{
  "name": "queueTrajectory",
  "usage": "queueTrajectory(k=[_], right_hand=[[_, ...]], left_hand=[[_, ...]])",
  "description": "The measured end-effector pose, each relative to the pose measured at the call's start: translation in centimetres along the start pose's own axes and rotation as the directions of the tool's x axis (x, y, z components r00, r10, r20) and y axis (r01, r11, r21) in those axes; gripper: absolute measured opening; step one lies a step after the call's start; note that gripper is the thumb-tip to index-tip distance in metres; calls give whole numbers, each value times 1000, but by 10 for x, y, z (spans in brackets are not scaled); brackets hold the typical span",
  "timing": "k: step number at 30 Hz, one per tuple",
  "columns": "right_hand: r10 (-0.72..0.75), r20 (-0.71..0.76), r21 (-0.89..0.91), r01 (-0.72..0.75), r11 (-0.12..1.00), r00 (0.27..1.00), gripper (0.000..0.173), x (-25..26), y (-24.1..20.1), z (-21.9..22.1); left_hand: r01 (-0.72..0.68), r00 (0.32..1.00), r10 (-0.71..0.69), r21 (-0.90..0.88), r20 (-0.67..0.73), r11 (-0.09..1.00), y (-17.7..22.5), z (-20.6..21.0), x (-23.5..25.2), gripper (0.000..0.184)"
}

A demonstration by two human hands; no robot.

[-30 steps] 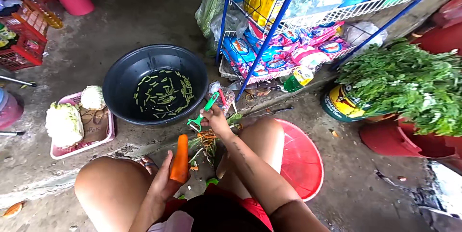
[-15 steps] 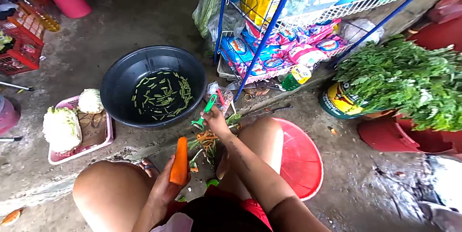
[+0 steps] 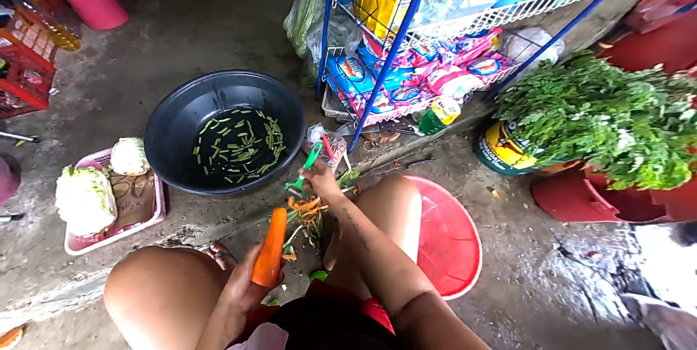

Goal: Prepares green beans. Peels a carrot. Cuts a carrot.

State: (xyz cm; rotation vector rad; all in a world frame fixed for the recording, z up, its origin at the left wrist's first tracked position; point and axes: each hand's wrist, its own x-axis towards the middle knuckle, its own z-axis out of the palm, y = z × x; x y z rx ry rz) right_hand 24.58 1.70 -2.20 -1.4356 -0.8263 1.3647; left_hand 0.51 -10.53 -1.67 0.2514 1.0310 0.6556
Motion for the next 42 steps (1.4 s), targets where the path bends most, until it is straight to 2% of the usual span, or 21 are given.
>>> queueTrajectory(k=[2,4,6,8,10,12,14,16,18,20,21,23,25,27,28,30,33,36,38,40,42], right_hand=[[-97,-50,-225,83,971,994,40,7,-5,-9],[-149,20,-255,149,955,989,39,-15,-13,-3],[-82,147,-88,96,992,986,37,-49,-17,10],[35,323,73,-61,995,946,34,-83,-13,23],[88,472,117,-161,980,877,33,-104,-3,32],[93,530,143,-197,970,843,33,-108,7,36],[92,464,170,-191,967,881,33,-92,9,34],[72,276,151,-117,982,959,35,-59,4,24],[-39,18,-54,39,998,999,38,-19,3,2],[-211,-120,-331,161,930,970,41,4,1,-17],[-254,-111,-366,198,909,961,41,0,-3,-18],[-202,27,-245,202,948,979,39,-33,-12,-4],[-54,264,-26,63,998,963,36,-78,-13,17],[36,476,78,-83,994,879,34,-106,-3,31],[50,522,98,-118,988,852,35,-109,1,35],[47,472,133,-123,983,880,36,-95,0,34],[-10,178,134,-14,991,984,35,-40,-6,17],[-162,-93,-238,136,962,982,39,7,-6,-10],[-230,-61,-318,200,927,971,39,-5,-12,-10],[-176,96,-169,190,967,980,40,-45,-17,5],[-64,305,28,58,998,950,36,-89,-15,23]], left_hand=[[-8,1000,7,-14,-26,1000,2,-1,1,49],[-7,997,3,-51,-78,999,4,-1,2,48],[-11,996,5,-67,-84,998,6,2,5,51],[-35,999,34,-52,-32,998,5,2,8,62],[-76,997,76,-63,3,995,4,2,9,61],[-96,995,98,-80,31,992,2,2,9,58],[-86,996,88,-60,18,994,1,2,8,55],[-59,998,59,-18,11,998,-1,1,5,56],[-31,1000,31,0,-3,1000,-2,0,2,56],[-34,999,34,-12,-13,999,1,1,1,56],[-36,999,35,-34,-27,999,3,2,1,56],[-39,997,33,-84,-64,996,6,2,5,54],[-52,997,45,-109,-68,993,7,2,11,52],[-77,997,76,-114,-13,991,4,2,13,53],[-86,996,89,-108,27,991,3,2,13,55],[-81,996,83,-73,29,994,2,2,10,56],[-32,999,32,-13,12,999,2,2,3,55],[-35,999,36,-7,6,999,3,1,2,55],[-41,999,40,-43,-24,998,6,0,4,55],[-45,996,40,-66,-76,997,7,1,8,56],[-67,997,65,-48,-42,997,6,0,12,62]])
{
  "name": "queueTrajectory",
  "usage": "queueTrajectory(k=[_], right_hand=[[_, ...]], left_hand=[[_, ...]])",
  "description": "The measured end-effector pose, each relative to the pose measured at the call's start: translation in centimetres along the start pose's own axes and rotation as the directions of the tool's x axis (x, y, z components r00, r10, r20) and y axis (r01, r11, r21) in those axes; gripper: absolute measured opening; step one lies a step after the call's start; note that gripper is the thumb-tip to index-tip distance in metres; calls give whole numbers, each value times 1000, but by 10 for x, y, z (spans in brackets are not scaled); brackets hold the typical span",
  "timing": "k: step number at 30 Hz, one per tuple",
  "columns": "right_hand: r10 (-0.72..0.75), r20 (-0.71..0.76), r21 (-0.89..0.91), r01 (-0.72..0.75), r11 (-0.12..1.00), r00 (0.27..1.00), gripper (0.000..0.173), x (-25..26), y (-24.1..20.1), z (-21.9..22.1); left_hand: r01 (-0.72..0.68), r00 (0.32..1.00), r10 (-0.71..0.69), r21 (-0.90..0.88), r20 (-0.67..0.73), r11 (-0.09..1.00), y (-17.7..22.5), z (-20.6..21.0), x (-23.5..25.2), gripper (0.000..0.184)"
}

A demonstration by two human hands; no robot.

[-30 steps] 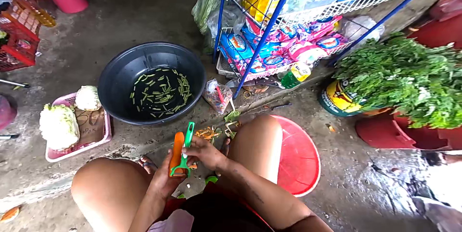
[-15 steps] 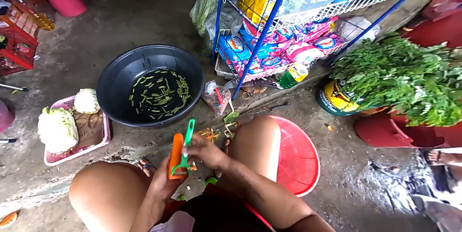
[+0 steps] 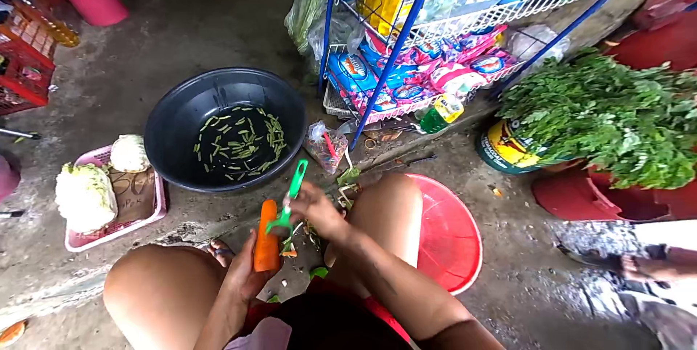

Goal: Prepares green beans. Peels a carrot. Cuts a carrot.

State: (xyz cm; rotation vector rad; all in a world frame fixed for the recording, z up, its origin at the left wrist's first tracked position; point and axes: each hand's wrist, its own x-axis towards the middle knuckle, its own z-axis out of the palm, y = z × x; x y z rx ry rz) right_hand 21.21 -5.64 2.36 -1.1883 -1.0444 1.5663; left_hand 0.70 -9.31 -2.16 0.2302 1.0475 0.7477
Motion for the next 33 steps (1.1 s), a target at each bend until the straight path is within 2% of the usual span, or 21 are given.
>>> queueTrajectory(k=[2,4,6,8,10,12,14,17,19,21,23,25,26,28,30,31,33], right_hand=[[59,194,82,-76,994,979,35,-20,8,19],[91,240,96,-117,988,967,36,-17,14,22],[109,133,113,-125,986,985,36,5,10,11],[77,-63,73,-73,995,995,36,37,6,-9],[-53,-273,-141,15,990,961,38,68,8,-38],[-196,-347,-350,67,934,917,40,81,8,-55],[-214,-286,-377,96,921,934,39,65,0,-46],[-26,-40,-69,23,997,999,39,14,-6,-5],[74,148,65,-84,994,986,37,-12,2,15],[112,239,117,-143,983,965,37,-17,12,22],[122,164,135,-145,980,979,37,-2,10,16],[73,-42,82,-70,994,996,36,26,6,-3],[12,-163,-17,-15,1000,987,35,42,6,-17],[-173,-320,-369,46,928,932,38,66,8,-48],[-276,-331,-535,62,842,902,37,66,6,-58],[-272,-299,-519,83,851,915,37,57,3,-52],[-138,-184,-287,81,954,973,40,26,-1,-25]], left_hand=[[-40,997,39,13,65,999,-1,1,0,62],[-49,994,48,6,96,999,-3,3,0,60],[-26,1000,25,51,15,998,-3,7,-5,56],[-6,999,10,92,-42,996,-4,9,-9,54],[-3,999,7,100,-34,995,-6,6,-10,56],[-3,1000,5,80,-25,997,-4,4,-10,55],[-1,999,2,22,-35,1000,-3,2,-8,55],[-12,1000,12,-17,7,1000,-2,1,-1,59],[-22,999,22,-30,30,999,-2,3,0,59],[-25,999,26,-13,38,1000,-3,5,-2,57],[-15,1000,14,29,18,999,-5,6,-5,55],[5,1000,-6,66,9,998,-6,5,-7,55],[14,1000,-15,74,14,997,-6,4,-8,56],[18,999,-20,62,33,998,-6,2,-8,57],[25,1000,-25,38,8,999,-3,2,-7,56],[25,1000,-25,16,-8,1000,-2,2,-6,55],[13,999,-14,-12,-41,1000,-2,1,-2,57]])
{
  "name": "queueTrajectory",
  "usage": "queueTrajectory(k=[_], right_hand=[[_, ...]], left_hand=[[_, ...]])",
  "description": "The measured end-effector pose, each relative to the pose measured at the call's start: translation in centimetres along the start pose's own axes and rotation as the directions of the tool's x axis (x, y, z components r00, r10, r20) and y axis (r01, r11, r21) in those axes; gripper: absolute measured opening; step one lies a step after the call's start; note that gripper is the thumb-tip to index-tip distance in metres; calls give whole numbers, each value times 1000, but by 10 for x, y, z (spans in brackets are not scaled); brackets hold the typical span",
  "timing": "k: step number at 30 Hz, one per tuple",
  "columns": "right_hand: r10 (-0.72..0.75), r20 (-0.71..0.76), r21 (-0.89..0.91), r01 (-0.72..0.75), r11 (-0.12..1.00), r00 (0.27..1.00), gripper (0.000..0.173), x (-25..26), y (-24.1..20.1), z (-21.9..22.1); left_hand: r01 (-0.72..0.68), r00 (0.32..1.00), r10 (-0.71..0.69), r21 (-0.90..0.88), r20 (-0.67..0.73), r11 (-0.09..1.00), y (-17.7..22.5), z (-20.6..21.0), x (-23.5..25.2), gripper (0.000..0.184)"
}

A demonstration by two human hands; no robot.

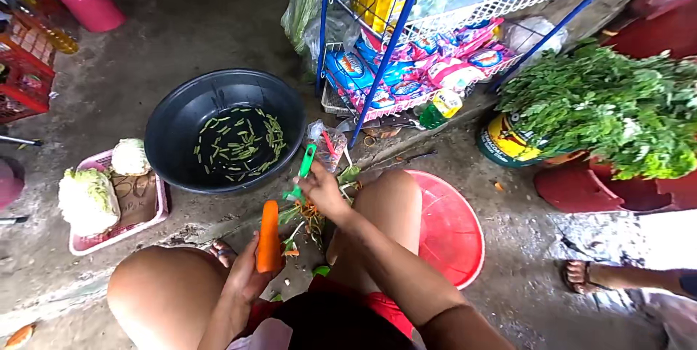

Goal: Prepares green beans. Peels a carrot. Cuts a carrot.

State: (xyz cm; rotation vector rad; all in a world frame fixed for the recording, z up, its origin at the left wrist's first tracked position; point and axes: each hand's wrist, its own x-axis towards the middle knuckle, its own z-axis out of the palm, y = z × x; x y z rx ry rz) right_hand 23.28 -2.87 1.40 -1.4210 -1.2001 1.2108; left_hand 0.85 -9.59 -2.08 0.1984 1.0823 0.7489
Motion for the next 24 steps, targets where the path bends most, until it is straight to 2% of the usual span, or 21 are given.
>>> queueTrajectory(k=[2,3,5,6,8,10,12,14,16,18,19,21,24], right_hand=[[94,217,271,-153,950,972,40,-38,-10,22],[93,309,340,-202,918,946,38,-52,-9,31],[84,419,398,-266,878,904,36,-60,-3,41],[106,411,406,-286,868,906,37,-55,-2,41],[165,305,405,-285,869,938,36,-30,-2,33],[157,96,332,-181,926,983,34,4,5,18],[9,-141,74,1,997,990,35,33,18,-1],[-156,-228,-119,132,984,961,35,41,21,-13],[-148,-138,-86,137,987,979,38,20,10,-6],[9,73,140,-19,990,997,40,-14,-6,11],[72,182,247,-116,962,981,38,-30,-10,21],[110,353,340,-237,910,929,35,-53,-10,36],[113,422,361,-281,889,899,34,-55,-4,41]], left_hand=[[-23,1000,23,-8,-7,1000,0,3,1,59],[-39,999,39,-4,-1,999,-1,5,1,59],[-76,995,75,14,65,997,-3,4,0,58],[-81,994,78,33,81,996,-4,3,-1,58],[-60,996,56,62,72,996,-5,3,-4,56],[-17,999,13,69,53,997,-5,3,-7,56],[-1,999,-2,55,55,999,-5,1,-7,56],[-2,999,0,28,49,1000,-2,-1,-5,55],[-4,1000,4,-1,26,1000,-1,-3,-1,57],[-6,1000,6,-7,25,1000,0,-2,3,60],[-13,999,13,-1,33,1000,1,-1,3,62],[-35,998,34,13,52,999,0,2,2,61],[-49,988,43,38,150,998,-3,0,4,62]])
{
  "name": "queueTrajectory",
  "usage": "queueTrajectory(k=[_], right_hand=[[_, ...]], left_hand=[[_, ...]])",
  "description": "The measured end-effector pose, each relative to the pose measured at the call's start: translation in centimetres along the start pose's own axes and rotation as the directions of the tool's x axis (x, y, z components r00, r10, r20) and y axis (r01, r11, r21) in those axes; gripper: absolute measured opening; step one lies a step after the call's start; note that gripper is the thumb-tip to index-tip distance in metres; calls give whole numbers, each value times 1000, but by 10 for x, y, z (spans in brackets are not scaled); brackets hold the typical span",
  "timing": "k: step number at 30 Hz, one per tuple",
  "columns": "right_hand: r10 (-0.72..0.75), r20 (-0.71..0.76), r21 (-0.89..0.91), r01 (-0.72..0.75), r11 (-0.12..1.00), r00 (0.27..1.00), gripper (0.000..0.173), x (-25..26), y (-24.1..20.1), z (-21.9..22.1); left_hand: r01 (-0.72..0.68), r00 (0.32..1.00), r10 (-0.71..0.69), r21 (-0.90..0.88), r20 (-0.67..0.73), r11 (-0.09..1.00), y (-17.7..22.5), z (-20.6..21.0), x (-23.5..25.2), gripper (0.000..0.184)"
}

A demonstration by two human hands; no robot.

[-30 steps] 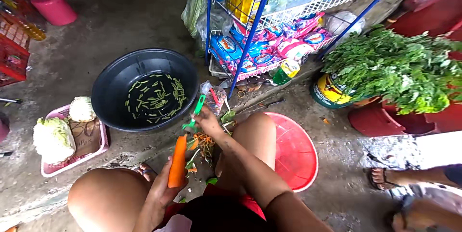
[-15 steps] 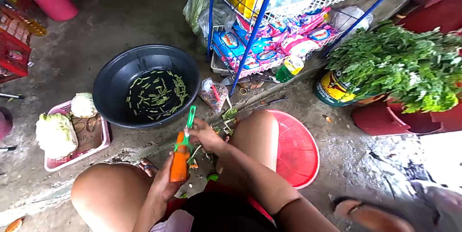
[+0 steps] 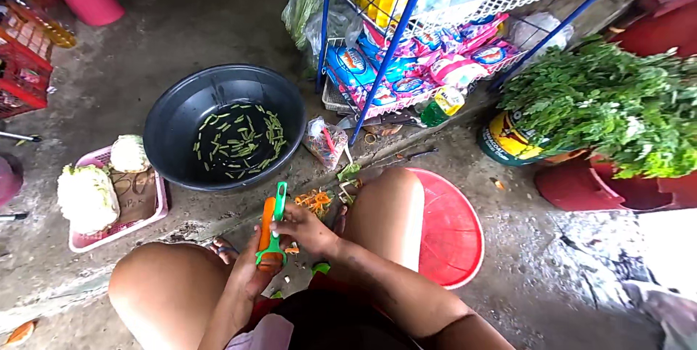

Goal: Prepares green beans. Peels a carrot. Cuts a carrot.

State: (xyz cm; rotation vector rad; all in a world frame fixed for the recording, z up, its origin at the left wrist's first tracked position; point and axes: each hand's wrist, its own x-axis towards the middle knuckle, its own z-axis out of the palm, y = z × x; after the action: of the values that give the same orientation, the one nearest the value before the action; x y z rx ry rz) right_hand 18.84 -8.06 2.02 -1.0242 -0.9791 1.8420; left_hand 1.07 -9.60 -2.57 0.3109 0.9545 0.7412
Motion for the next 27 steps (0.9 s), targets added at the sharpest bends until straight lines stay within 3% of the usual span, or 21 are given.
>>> queueTrajectory(k=[2,4,7,9,12,13,15,18,19,20,22,24,27], right_hand=[[2,-99,13,0,1000,995,35,14,-8,-15],[-46,-289,-8,46,999,956,37,36,-17,-42],[-288,-519,-408,63,911,805,39,67,-22,-106],[-335,-530,-577,-42,815,779,39,69,-27,-130],[-179,-465,-371,-7,929,867,38,68,-28,-132],[-143,-440,-375,-37,926,887,41,68,-23,-133],[-132,-444,-432,-83,898,886,50,65,-16,-130],[-148,-486,-196,57,979,862,43,61,-26,-116],[-174,-488,-259,48,965,855,42,62,-32,-118],[-205,-482,-418,-18,908,852,42,66,-40,-124],[-183,-482,-682,-237,692,857,43,78,-59,-142],[-122,-527,-744,-387,545,841,44,98,-74,-162],[-76,-611,-735,-529,425,788,47,130,-92,-183]], left_hand=[[27,1000,-27,34,-10,999,0,3,-6,60],[75,997,-75,47,-2,996,-2,2,-11,59],[151,987,-151,9,58,988,-2,-2,-12,61],[188,975,-184,-20,121,982,1,-3,-13,63],[215,959,-201,-51,199,975,6,-5,-9,65],[214,961,-201,-49,192,976,6,-5,-8,64],[179,980,-181,29,84,983,7,-2,-8,61],[90,986,-54,230,-159,969,11,9,-11,55],[71,982,-16,290,-187,954,16,11,-12,54],[48,983,20,356,-185,933,23,11,-14,53],[-21,990,89,510,-109,860,47,9,-17,48],[-103,989,148,651,-14,752,77,8,-19,48],[-182,977,207,730,56,659,117,7,-12,53]])
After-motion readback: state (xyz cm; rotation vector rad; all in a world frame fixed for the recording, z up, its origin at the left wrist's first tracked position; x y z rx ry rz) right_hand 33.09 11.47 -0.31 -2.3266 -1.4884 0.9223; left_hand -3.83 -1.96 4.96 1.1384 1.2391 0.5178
